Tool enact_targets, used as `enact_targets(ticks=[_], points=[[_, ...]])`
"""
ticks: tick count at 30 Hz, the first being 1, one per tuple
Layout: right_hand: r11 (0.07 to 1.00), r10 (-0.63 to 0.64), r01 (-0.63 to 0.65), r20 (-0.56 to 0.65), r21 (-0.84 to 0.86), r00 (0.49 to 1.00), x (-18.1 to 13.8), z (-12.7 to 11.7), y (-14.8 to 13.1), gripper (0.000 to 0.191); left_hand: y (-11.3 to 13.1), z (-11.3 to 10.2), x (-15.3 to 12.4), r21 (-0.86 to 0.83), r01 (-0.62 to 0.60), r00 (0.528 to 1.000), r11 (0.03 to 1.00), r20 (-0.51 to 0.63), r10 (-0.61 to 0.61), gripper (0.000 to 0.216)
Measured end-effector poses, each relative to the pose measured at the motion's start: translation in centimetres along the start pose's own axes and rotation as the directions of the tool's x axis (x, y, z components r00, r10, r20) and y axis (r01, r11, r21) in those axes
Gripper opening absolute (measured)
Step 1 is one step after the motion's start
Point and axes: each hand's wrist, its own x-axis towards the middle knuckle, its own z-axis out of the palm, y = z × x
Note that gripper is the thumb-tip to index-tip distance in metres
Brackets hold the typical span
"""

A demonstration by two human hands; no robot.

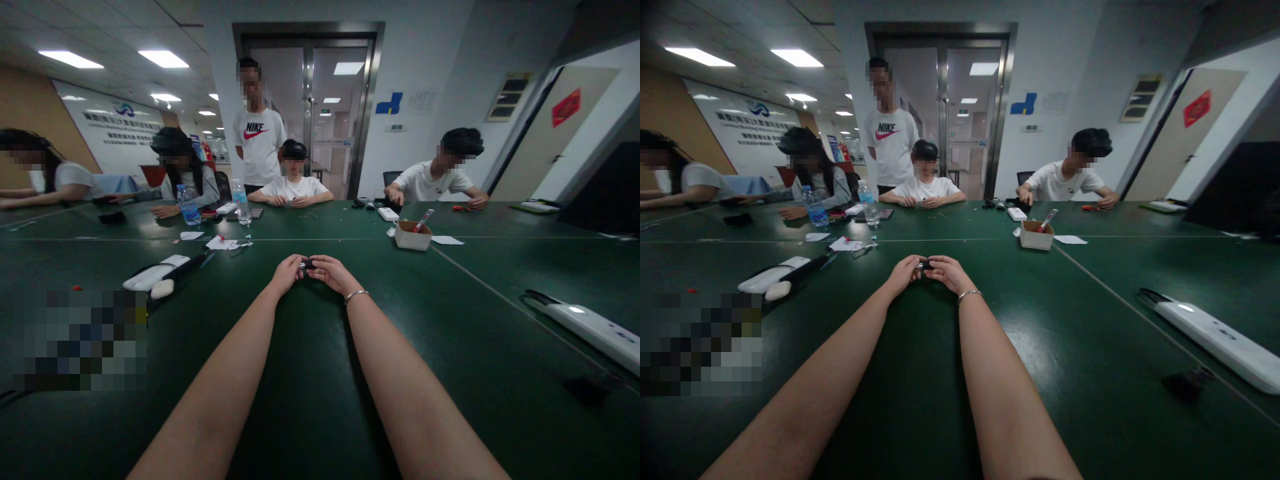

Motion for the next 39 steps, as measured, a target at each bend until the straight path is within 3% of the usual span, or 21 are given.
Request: enact_targets(ticks=[19, 30, 39], points=[[1.0, -0.004, 0.004, -0.004, 0.006, 1.0, 0.04, 0.05, 0.03, 0.015, 0.21, 0.09, -0.06, 0.02, 0.02, 1.0, 1.0, -0.015, -0.019, 0.024], [1.0, 0.001, -0.001, 0.003, 0.004, 1.0, -0.03, 0.11, -0.06, 0.015, -0.15, -0.05, 0.07, 0.037, -0.032, 0.998, 0.999, 0.048, 0.03, 0.035], [1.0, -0.009, 0.009, -0.002, -0.003, 1.0, 0.11, -0.07, 0.1, 0.015, 0.19, 0.12, 0.04, 0.01, 0.012, 0.999, 1.0, 0.032, -0.012, 0.032]])
